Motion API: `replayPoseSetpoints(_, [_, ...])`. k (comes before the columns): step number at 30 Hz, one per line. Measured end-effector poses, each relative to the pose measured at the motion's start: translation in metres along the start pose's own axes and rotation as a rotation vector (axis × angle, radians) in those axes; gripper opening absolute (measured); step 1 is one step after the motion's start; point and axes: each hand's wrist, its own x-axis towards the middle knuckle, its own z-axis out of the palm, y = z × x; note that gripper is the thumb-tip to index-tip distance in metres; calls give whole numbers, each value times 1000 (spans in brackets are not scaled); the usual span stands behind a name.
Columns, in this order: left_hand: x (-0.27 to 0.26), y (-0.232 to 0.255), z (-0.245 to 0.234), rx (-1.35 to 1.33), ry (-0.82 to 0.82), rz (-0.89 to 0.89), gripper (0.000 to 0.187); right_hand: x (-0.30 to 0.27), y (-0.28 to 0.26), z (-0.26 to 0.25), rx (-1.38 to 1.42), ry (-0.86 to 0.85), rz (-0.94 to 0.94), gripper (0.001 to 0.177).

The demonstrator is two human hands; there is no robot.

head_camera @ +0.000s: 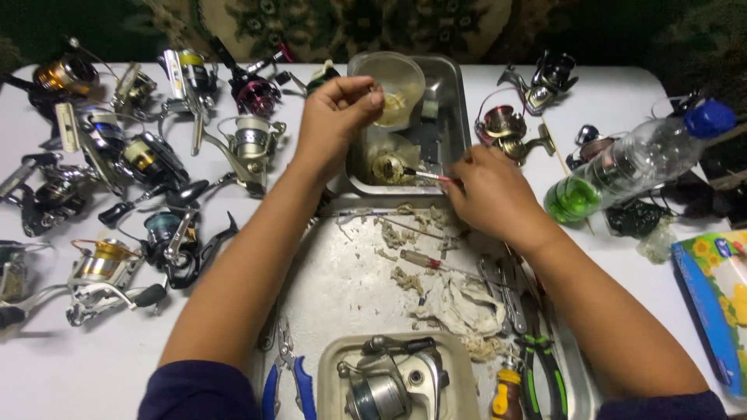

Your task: The person cleans a small cylindrical metal component of a fishing reel using a cloth, a wooden stick, and a small brush. They wipe the part, insert the stick to clean the interior, and use the brush to scrub the surface, all over a metal tray containing other disassembled reel parts.

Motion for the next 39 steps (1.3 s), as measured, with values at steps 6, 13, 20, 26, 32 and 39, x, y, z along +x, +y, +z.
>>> replayPoseSetpoints(6, [-16,0,1,43,67,-78,34,6,-7,-16,121,-10,33,27])
replayPoseSetpoints(13, [-17,0,-15,-72,99,-96,37,94,10,-37,27,269,-46,27])
replayPoseSetpoints(20, [-14,-5,-17,-152,177,-100,30,199,41,17,-475,393,-290,19])
replayPoseSetpoints(26, [-14,-7,-17,-139,191,-115,33,211,48,27,-565,280,-252,14])
replayPoseSetpoints(32, [-16,-5,-15,-155,181,-151,34,176,36,-11,-441,294,-204,16])
replayPoseSetpoints(39, [-17,-15,-15,-178,81,-154,33,89,14,-47,-53,565,-307,22])
